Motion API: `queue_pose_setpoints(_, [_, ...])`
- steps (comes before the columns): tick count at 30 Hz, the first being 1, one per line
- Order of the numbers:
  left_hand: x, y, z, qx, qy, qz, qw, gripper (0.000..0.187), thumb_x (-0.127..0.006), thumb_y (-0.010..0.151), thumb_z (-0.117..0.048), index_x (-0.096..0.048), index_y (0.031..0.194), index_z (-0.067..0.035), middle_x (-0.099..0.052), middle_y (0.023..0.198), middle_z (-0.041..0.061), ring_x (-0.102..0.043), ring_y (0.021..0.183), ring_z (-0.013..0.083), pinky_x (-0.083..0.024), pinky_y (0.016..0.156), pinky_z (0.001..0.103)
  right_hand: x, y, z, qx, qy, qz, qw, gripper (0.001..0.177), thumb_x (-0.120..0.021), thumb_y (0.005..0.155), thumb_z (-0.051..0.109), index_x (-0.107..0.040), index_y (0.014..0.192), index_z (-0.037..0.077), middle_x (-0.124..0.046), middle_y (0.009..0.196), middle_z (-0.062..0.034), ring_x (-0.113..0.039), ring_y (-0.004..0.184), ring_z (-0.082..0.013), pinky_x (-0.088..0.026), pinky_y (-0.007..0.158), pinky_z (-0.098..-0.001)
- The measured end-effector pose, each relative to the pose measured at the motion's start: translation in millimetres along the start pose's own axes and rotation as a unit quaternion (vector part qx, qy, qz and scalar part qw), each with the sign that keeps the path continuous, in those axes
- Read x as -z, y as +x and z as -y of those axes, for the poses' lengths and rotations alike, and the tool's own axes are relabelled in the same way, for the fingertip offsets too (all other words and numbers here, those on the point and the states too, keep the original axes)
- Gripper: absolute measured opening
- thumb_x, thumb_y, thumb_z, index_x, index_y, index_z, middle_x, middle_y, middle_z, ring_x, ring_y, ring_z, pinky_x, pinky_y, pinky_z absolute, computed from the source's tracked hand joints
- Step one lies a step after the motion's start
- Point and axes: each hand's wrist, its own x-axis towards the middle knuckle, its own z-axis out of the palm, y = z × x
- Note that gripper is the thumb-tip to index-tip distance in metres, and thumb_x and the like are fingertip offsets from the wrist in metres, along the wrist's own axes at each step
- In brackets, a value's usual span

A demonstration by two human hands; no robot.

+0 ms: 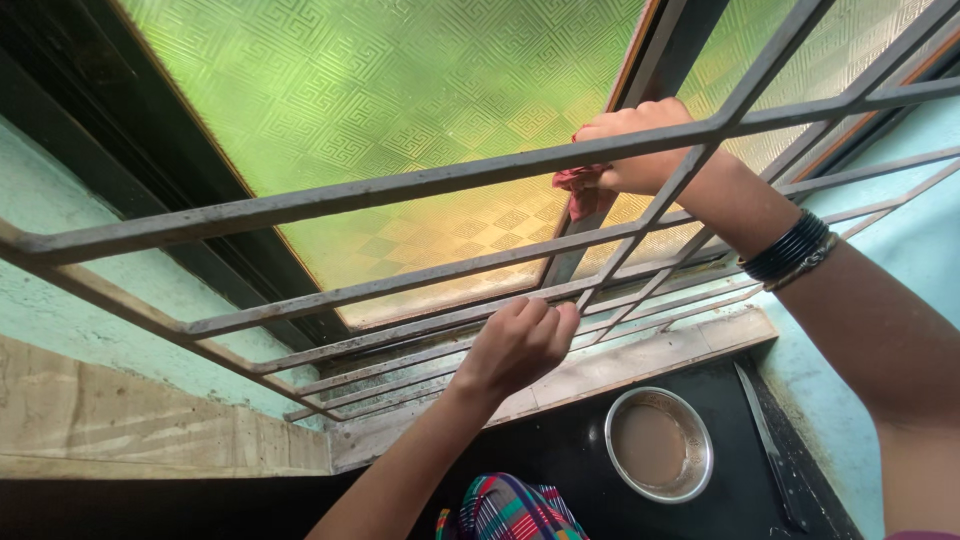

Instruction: The person cleans a metal window frame using a red cloth and a small brush. They wipe the horizontal and vertical bars of the frame and then use the brush to clean the narrow crevices along the top edge.

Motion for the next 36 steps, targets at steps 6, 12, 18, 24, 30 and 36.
queue_pose_setpoints(6, [-44, 3, -31, 0.137, 0.018, 0.172, 0.975, 0.010, -0.062, 0.095, -0.009, -0.068, 0.091, -0.001, -0.070, 0.076, 0.011, -0.071, 0.070, 0.0204, -0.056, 0.061, 0.031, -3, -6, -3, -0.010, 0.079, -0.042, 0.996, 0.036, -0.076, 0.085, 0.051, -0.073, 0.104, 0.020, -0.073, 0.094, -0.0025, -0.074, 0.080, -0.0268, -0.060, 0.068, -0.0405])
queue_pose_setpoints(12, [-87, -17, -2, 0.377, -0.130, 0.144, 0.906, 0.048, -0.059, 0.084, -0.004, -0.057, 0.132, 0.000, -0.067, 0.124, 0.025, -0.066, 0.116, 0.0387, -0.053, 0.098, 0.047, -17, -2, -7, -0.006, 0.078, -0.063, 0.995, 0.039, -0.081, 0.076, 0.039, -0.075, 0.110, 0.022, -0.075, 0.096, -0.0034, -0.074, 0.081, -0.0284, -0.060, 0.071, -0.0418])
queue_pose_setpoints(18, [-122, 24, 33, 0.431, -0.432, -0.102, 0.786, 0.055, -0.063, 0.101, -0.019, -0.044, 0.151, -0.008, -0.061, 0.129, 0.021, -0.071, 0.111, 0.0316, -0.059, 0.091, 0.042, -24, 5, -10, -0.019, 0.120, -0.043, 0.992, 0.029, -0.081, 0.082, 0.043, -0.078, 0.102, 0.023, -0.076, 0.092, -0.0035, -0.074, 0.083, -0.0283, -0.060, 0.072, -0.0422])
queue_pose_setpoints(24, [-138, 56, 46, 0.364, -0.272, -0.208, 0.866, 0.054, -0.077, 0.097, -0.027, -0.051, 0.143, -0.015, -0.061, 0.131, 0.015, -0.068, 0.113, 0.0327, -0.059, 0.090, 0.043, -18, 3, -6, -0.010, 0.090, -0.037, 0.995, 0.020, -0.077, 0.078, 0.033, -0.076, 0.095, 0.021, -0.075, 0.092, -0.0011, -0.074, 0.082, -0.0254, -0.060, 0.070, -0.0399])
queue_pose_setpoints(30, [-163, 41, 67, 0.322, -0.362, -0.190, 0.854, 0.059, -0.075, 0.094, -0.023, -0.046, 0.145, -0.014, -0.057, 0.135, 0.017, -0.068, 0.110, 0.0371, -0.061, 0.086, 0.042, -15, -5, -1, 0.009, 0.154, -0.148, 0.977, 0.024, -0.079, 0.078, 0.032, -0.080, 0.098, 0.020, -0.073, 0.085, -0.0051, -0.071, 0.075, -0.0297, -0.057, 0.065, -0.0416])
queue_pose_setpoints(36, [-190, 26, 78, 0.283, -0.271, -0.117, 0.913, 0.058, -0.072, 0.095, -0.019, -0.050, 0.147, -0.029, -0.064, 0.130, 0.010, -0.073, 0.102, 0.0338, -0.062, 0.080, 0.044, -27, 0, -11, 0.024, 0.113, -0.173, 0.978, 0.017, -0.081, 0.089, 0.028, -0.078, 0.097, 0.013, -0.072, 0.082, -0.0067, -0.071, 0.072, -0.0250, -0.056, 0.064, -0.0359])
